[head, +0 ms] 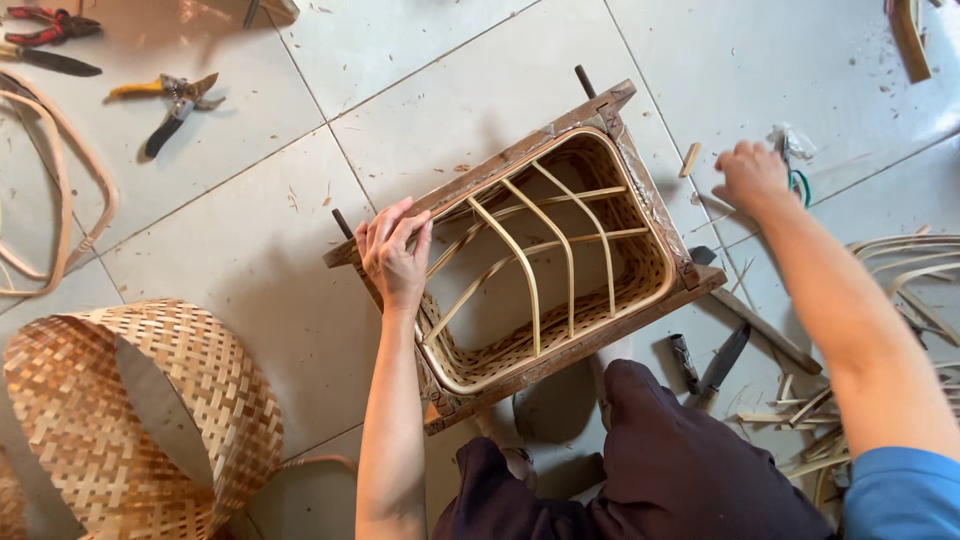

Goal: The person assembles a rectangular basket frame by inserting and bending thin bamboo strips into a wooden jig. They use a hammer to secure the strips and adjust the frame shape, then remove the completed frame from the jig.

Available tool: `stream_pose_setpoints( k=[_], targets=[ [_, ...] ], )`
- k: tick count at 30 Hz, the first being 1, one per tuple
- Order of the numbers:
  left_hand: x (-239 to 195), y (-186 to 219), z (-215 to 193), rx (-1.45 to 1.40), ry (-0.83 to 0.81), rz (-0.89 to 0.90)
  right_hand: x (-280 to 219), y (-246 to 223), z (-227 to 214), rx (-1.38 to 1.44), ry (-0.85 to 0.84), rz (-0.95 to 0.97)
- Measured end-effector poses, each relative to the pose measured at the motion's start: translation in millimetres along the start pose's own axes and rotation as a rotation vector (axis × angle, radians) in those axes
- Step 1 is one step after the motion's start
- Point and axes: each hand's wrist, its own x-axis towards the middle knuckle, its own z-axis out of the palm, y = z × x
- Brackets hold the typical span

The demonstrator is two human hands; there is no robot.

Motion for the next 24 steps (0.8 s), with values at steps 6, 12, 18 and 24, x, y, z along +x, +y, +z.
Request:
stream_pose_setpoints(
  k=[6,12,18,24],
  targets=[
    [-6.3,-8.1,4.8,0.012,0.006,0.011,-33.8,-8.6,31.7,0.106,0.249,0.008],
    [-5.2,-9.5,6.9,0.017,0.009,-0.009,-4.5,-23.1,-86.5,0.381,0.601,-0.302],
    [-7.6,-8.2,6.7,0.016,0.012,-0.026,-61.6,-210.3,-219.1,1.320,0.340,-0.469],
    [-6.5,-8.0,3.1,0.021,0.010,-0.009,-131.8,-368.9,-235.7,1.320,0.071,-0.308]
  ],
)
